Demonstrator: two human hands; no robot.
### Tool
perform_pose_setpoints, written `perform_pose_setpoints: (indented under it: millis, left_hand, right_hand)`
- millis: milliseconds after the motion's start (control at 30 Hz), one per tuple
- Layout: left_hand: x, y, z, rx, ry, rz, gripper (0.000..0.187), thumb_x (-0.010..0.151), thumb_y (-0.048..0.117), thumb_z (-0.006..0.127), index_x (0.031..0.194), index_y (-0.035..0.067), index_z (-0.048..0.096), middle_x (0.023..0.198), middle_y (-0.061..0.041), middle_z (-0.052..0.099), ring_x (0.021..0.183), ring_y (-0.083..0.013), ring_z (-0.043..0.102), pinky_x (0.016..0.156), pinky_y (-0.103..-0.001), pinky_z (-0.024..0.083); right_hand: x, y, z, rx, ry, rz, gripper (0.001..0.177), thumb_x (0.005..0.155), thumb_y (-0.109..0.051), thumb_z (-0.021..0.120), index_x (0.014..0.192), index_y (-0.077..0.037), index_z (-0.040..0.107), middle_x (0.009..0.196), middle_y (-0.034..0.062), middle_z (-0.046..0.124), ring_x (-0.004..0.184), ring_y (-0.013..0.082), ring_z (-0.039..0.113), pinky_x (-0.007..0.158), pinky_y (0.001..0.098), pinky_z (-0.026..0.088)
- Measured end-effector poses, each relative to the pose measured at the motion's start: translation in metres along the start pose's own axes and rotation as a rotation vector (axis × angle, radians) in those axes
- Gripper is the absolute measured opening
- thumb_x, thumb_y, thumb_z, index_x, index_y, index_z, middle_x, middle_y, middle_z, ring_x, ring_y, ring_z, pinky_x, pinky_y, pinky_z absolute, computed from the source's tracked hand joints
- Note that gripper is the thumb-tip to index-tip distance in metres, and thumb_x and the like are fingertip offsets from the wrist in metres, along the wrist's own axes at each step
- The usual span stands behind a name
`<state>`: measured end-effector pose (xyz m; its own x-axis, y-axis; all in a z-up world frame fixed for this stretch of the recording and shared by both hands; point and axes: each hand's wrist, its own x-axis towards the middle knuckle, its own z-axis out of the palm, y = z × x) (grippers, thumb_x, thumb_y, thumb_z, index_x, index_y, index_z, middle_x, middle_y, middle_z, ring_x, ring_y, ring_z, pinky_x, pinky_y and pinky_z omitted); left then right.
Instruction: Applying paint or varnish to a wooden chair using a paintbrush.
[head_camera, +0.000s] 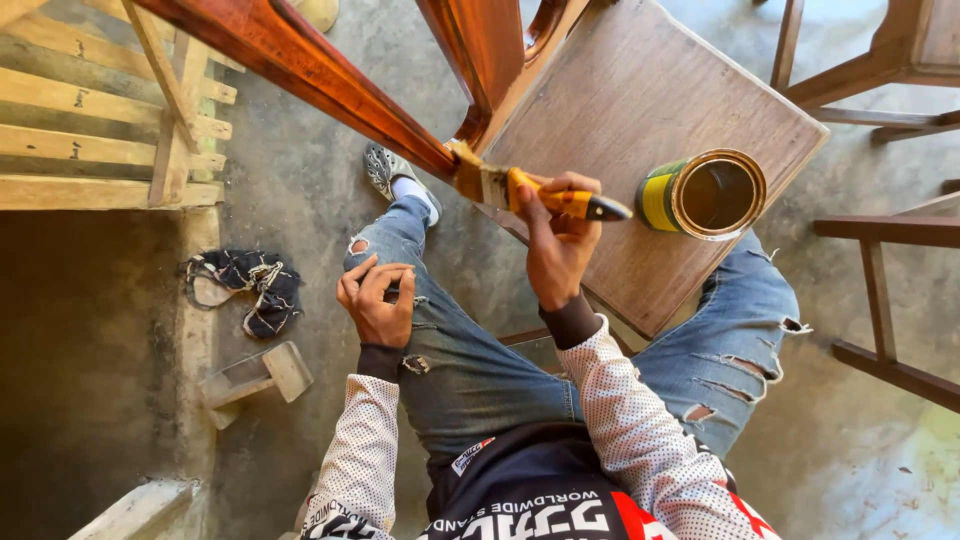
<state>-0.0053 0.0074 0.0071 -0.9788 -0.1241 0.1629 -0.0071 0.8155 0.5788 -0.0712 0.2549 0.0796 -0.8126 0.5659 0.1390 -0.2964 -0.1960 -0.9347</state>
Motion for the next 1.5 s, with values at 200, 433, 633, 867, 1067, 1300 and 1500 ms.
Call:
perform_pose_setpoints:
  millis: [200, 433, 633, 867, 1067, 1300, 1500]
  left_hand:
    - [0.000, 0.004, -0.002, 0.013, -0.008, -0.014, 0.016, 0.097, 0.033, 0.078, 0.081, 0.029, 0.076, 0.096, 0.018, 0.080, 0.126, -0.0124, 0.063, 0.124, -0.040, 0.024]
    - [0.000, 0.003, -0.003, -0.002, -0.009, -0.016, 0.016, 0.097, 0.034, 0.078, 0.082, 0.029, 0.077, 0.096, 0.018, 0.079, 0.126, -0.0131, 0.062, 0.124, -0.040, 0.024]
    - [0.000, 0.000, 0.001, 0.026, -0.003, -0.005, 0.015, 0.095, 0.034, 0.078, 0.081, 0.030, 0.078, 0.095, 0.017, 0.080, 0.124, -0.0126, 0.063, 0.123, -0.040, 0.026]
    - [0.000, 0.002, 0.002, 0.030, -0.001, -0.015, 0.014, 0.093, 0.035, 0.078, 0.080, 0.031, 0.078, 0.093, 0.018, 0.080, 0.122, -0.0121, 0.063, 0.123, -0.038, 0.026]
    - [0.005, 0.013, -0.005, 0.033, -0.043, 0.062, 0.017, 0.091, 0.023, 0.074, 0.077, 0.013, 0.076, 0.098, 0.010, 0.082, 0.124, -0.0238, 0.061, 0.119, -0.044, 0.029]
    - [0.005, 0.008, -0.003, 0.043, -0.029, 0.067, 0.017, 0.091, 0.024, 0.075, 0.077, 0.014, 0.076, 0.097, 0.010, 0.082, 0.124, -0.0217, 0.061, 0.119, -0.044, 0.029]
    - [0.006, 0.007, -0.003, 0.054, -0.051, 0.057, 0.020, 0.092, 0.026, 0.075, 0.076, 0.014, 0.076, 0.097, 0.010, 0.082, 0.126, -0.0201, 0.060, 0.121, -0.045, 0.026]
  right_hand:
    - [0.016, 0.001, -0.009, 0.003, -0.053, -0.058, 0.026, 0.106, 0.000, 0.075, 0.110, -0.006, 0.050, 0.107, 0.0224, 0.075, 0.088, 0.0186, 0.075, 0.075, 0.0305, 0.063]
    - [0.046, -0.004, -0.008, -0.094, -0.126, -0.214, 0.024, 0.104, 0.006, 0.077, 0.108, -0.001, 0.054, 0.104, 0.0215, 0.072, 0.094, 0.0293, 0.080, 0.078, 0.0351, 0.066]
    - [0.034, -0.030, 0.012, -0.044, -0.183, -0.067, 0.024, 0.103, 0.004, 0.079, 0.110, 0.000, 0.056, 0.102, 0.0185, 0.073, 0.095, 0.0251, 0.079, 0.080, 0.0343, 0.066]
    - [0.063, -0.076, 0.026, 0.237, -0.125, 0.186, 0.026, 0.108, -0.007, 0.075, 0.119, -0.005, 0.052, 0.102, 0.0133, 0.076, 0.086, 0.0149, 0.077, 0.076, 0.0323, 0.071]
    - [0.100, -0.129, 0.048, 0.631, -0.309, 0.184, 0.024, 0.118, -0.007, 0.070, 0.134, -0.014, 0.053, 0.119, 0.0029, 0.060, 0.098, 0.0124, 0.066, 0.082, 0.0277, 0.063]
    - [0.104, -0.104, 0.033, 0.305, -0.348, 0.353, 0.033, 0.106, -0.016, 0.077, 0.129, -0.008, 0.054, 0.115, 0.0106, 0.069, 0.094, 0.0195, 0.076, 0.071, 0.0277, 0.069]
    - [0.114, -0.131, 0.045, 0.193, -0.362, 0.203, 0.031, 0.108, -0.009, 0.078, 0.127, -0.008, 0.054, 0.110, 0.0085, 0.065, 0.085, 0.0172, 0.072, 0.069, 0.0255, 0.066]
